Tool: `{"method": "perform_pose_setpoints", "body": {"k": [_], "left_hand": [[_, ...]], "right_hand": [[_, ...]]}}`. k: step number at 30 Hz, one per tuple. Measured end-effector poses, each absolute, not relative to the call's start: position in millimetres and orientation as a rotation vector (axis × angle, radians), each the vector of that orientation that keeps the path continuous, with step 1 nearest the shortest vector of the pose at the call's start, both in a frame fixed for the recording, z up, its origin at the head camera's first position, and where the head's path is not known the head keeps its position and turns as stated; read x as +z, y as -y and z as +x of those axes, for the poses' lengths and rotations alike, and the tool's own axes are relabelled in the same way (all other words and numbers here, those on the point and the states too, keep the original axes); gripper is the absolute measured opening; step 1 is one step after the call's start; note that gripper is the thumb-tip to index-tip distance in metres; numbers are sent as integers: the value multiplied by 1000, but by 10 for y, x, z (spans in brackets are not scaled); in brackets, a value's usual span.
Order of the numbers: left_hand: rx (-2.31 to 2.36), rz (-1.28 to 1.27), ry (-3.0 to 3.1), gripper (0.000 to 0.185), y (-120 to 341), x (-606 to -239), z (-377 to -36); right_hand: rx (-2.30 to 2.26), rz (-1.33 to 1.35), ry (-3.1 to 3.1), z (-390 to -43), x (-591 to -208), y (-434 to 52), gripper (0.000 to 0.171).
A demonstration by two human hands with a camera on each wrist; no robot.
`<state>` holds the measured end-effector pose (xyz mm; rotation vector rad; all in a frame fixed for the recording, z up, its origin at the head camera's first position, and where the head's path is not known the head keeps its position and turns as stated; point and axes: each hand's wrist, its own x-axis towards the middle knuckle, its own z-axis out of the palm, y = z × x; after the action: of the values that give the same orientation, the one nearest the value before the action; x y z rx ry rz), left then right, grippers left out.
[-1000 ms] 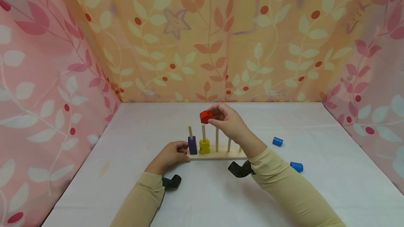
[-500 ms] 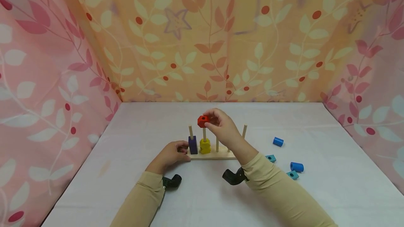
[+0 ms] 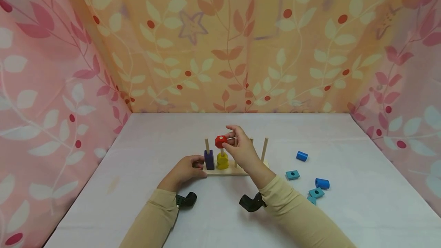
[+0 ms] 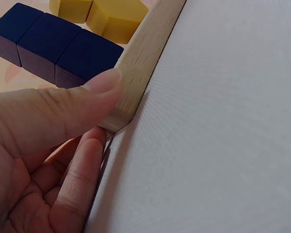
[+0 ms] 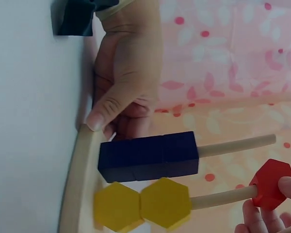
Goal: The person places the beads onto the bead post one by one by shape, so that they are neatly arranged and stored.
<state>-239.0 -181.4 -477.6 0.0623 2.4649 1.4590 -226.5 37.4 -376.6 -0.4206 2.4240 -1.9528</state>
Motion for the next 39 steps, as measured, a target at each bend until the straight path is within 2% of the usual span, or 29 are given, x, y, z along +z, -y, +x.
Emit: {"method": "perform_pose_setpoints", "body": {"k": [2, 5, 12, 17, 28, 39], "left_hand": [[1457, 71, -2469, 49, 1816, -4783, -2388], [1449, 77, -2476, 49, 1816, -4786, -2388], [1439, 75, -2491, 48, 1808, -4776, -2382], [1446, 81, -2498, 48, 1816, -4793, -2387], [1449, 92, -2497, 49, 1818, -4793, -2390], [1448, 83, -2489, 49, 1812, -4802, -2394]], "right_hand": [[-1967, -384, -2428, -2260, -3808, -368, 54], [-1975, -319, -2435, -2246, -3872, -360, 51], [-1954, -246, -2486, -2241, -4081, -352, 31], [-1936, -194, -2495, -2246, -4180, -346, 23], [-1915, -183, -2480, -2245, -4232, -349, 22], [-1903, -246, -2465, -2241, -4226, -394, 34]]}}
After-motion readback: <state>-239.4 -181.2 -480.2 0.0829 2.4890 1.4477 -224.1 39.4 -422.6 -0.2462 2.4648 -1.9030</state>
